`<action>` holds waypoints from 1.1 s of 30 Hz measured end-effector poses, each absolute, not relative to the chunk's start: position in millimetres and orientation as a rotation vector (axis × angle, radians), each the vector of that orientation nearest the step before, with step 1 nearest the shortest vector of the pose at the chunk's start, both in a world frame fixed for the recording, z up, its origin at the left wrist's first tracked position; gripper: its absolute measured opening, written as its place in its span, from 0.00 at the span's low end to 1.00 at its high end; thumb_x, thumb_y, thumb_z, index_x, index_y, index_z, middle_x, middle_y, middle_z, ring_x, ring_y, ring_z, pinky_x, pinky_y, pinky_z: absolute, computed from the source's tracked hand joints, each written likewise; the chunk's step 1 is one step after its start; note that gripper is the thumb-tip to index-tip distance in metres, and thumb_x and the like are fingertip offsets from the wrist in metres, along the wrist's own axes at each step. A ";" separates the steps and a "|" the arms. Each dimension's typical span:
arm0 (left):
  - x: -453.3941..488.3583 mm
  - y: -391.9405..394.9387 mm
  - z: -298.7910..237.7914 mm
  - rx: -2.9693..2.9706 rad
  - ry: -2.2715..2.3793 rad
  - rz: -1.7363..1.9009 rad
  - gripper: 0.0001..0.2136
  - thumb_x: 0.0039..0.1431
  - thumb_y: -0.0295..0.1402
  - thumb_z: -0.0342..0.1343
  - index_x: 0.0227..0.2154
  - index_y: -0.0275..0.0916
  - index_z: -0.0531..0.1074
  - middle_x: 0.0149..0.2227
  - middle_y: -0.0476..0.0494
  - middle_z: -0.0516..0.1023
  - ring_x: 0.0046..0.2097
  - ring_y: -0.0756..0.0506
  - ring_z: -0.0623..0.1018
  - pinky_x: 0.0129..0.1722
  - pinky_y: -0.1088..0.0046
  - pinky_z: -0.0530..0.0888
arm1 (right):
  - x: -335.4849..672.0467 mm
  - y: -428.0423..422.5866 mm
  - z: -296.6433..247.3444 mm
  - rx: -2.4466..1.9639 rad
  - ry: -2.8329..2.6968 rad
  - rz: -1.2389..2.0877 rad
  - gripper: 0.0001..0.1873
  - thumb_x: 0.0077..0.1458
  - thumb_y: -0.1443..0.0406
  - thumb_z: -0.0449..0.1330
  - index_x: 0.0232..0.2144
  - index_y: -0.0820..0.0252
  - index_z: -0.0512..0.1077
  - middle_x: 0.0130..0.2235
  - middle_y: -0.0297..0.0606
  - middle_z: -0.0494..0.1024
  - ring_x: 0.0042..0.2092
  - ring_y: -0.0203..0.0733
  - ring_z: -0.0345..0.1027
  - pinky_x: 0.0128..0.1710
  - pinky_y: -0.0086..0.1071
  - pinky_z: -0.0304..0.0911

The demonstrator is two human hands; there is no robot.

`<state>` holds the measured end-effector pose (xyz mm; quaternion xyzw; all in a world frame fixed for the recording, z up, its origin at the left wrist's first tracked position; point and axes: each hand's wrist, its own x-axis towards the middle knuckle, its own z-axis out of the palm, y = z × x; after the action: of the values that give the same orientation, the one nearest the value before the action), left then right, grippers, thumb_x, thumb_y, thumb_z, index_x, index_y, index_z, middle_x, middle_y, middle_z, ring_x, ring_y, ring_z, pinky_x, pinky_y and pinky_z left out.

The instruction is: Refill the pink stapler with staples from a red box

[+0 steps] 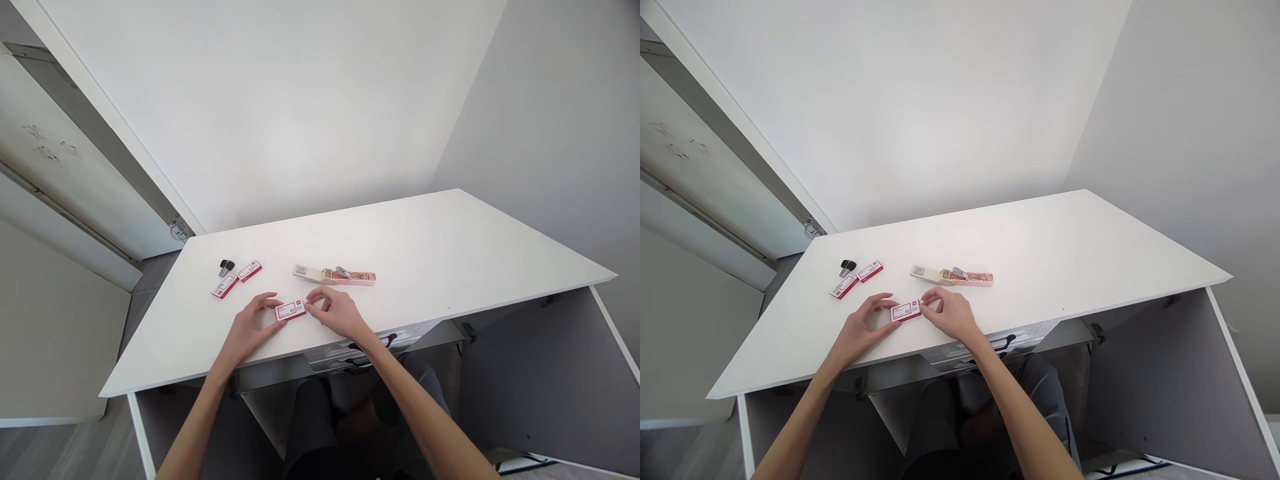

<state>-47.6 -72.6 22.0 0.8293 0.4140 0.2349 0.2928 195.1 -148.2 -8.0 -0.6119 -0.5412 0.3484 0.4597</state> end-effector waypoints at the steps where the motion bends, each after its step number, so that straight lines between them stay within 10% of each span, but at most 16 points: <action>1: -47.9 -72.1 21.7 2.203 1.103 0.628 0.26 0.61 0.49 0.66 0.59 0.50 0.70 0.54 0.46 0.85 0.61 0.38 0.81 0.66 0.53 0.75 | 195.4 -148.4 -7.8 -1.505 -1.335 0.864 0.06 0.60 0.59 0.65 0.40 0.48 0.77 0.44 0.28 0.88 0.30 0.39 0.77 0.39 0.38 0.71; 26: -51.1 -65.4 14.8 2.188 0.992 0.584 0.26 0.61 0.49 0.68 0.59 0.52 0.72 0.55 0.49 0.85 0.62 0.39 0.81 0.67 0.54 0.74 | 195.8 -150.2 -9.5 -1.423 -1.264 1.024 0.08 0.60 0.56 0.67 0.40 0.49 0.77 0.44 0.32 0.88 0.29 0.41 0.79 0.36 0.38 0.72; 33: -55.9 -62.4 10.9 2.091 1.095 0.596 0.18 0.65 0.48 0.63 0.55 0.52 0.78 0.58 0.49 0.83 0.57 0.40 0.82 0.61 0.58 0.79 | 192.3 -151.4 -14.8 -1.409 -1.149 0.954 0.18 0.62 0.57 0.64 0.53 0.47 0.74 0.44 0.33 0.87 0.28 0.42 0.76 0.34 0.39 0.72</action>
<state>-55.9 -62.4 10.9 0.8057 0.4221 0.2296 0.3463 192.3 -151.4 -14.8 -0.5871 -0.4790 0.3975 0.5176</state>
